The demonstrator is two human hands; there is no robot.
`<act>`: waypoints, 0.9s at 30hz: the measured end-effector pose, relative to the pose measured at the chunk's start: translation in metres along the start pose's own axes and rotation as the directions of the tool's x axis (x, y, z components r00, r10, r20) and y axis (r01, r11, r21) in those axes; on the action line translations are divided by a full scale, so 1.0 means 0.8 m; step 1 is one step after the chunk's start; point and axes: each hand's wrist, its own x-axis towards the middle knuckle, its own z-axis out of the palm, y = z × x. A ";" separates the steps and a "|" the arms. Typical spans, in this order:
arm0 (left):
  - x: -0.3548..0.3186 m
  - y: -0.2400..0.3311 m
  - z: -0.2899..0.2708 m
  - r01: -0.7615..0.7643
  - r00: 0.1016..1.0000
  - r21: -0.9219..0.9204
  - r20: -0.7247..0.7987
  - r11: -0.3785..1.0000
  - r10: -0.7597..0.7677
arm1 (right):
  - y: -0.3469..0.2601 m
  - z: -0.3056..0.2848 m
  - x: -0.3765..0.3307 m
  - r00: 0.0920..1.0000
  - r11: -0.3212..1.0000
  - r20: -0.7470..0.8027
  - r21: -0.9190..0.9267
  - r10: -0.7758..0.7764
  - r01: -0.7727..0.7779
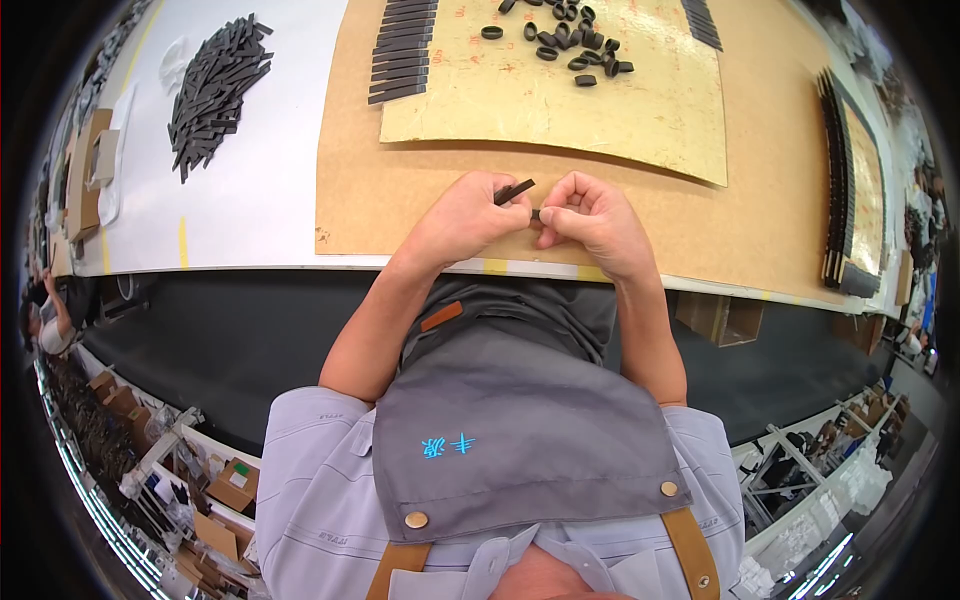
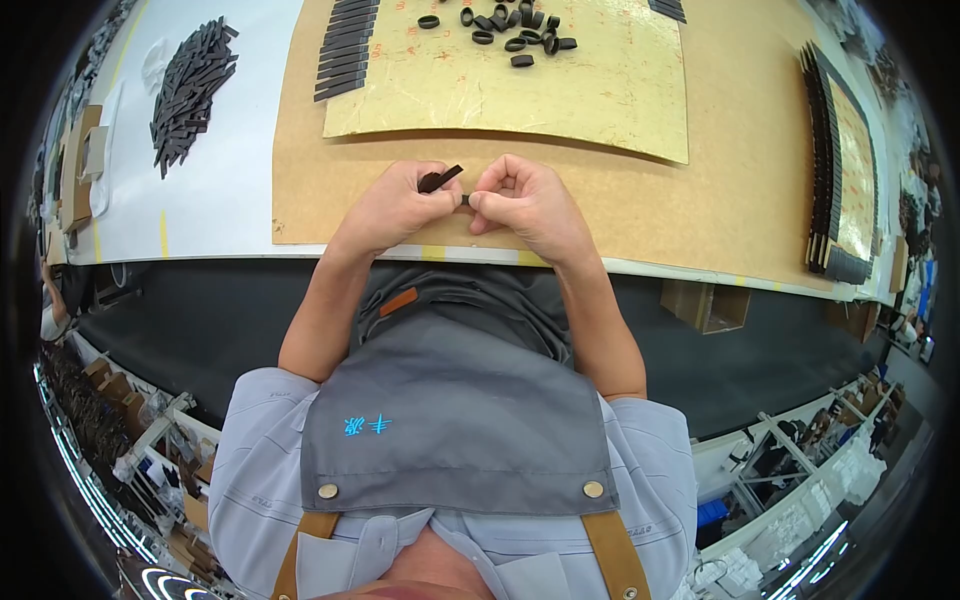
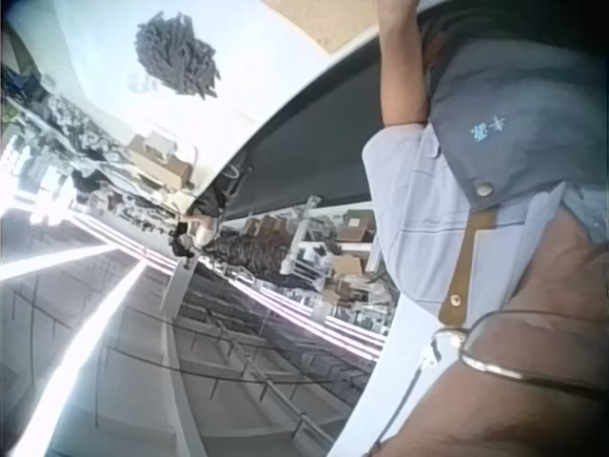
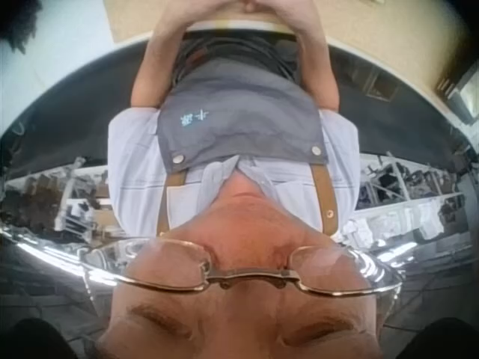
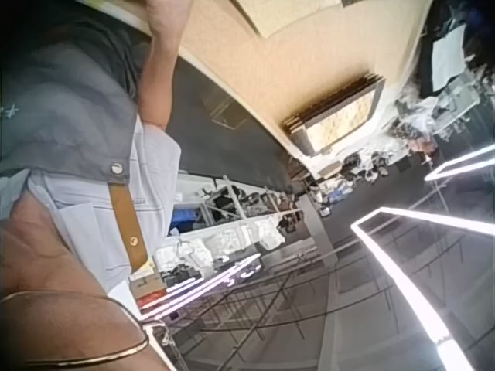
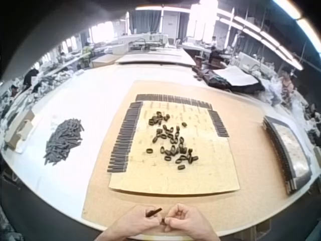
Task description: Manually assembling small black loops and placing them onto a collection board at a workbench.
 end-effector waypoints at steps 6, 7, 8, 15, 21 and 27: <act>0.001 0.000 0.000 -0.004 1.000 -0.004 0.014 1.000 0.004 | 0.001 -0.002 0.001 1.000 1.000 0.004 -0.011 0.006 -0.006; 0.001 0.000 0.000 -0.004 1.000 -0.005 0.013 1.000 0.004 | 0.002 -0.003 0.001 1.000 1.000 0.009 -0.012 0.005 -0.005; 0.001 -0.002 -0.001 -0.005 1.000 -0.007 0.016 1.000 0.005 | 0.002 -0.003 0.002 1.000 1.000 0.014 -0.014 0.004 -0.004; 0.001 -0.002 -0.001 -0.016 1.000 -0.003 0.017 1.000 0.016 | 0.002 -0.002 0.001 1.000 1.000 0.021 -0.015 -0.006 0.006; 0.001 -0.002 -0.001 -0.019 1.000 0.006 0.019 1.000 0.019 | 0.003 -0.002 0.002 1.000 0.999 0.020 -0.032 -0.014 0.014; -0.001 -0.001 -0.001 -0.030 0.999 0.040 0.019 0.999 0.029 | 0.004 0.001 0.001 1.000 0.998 0.008 -0.058 -0.006 0.006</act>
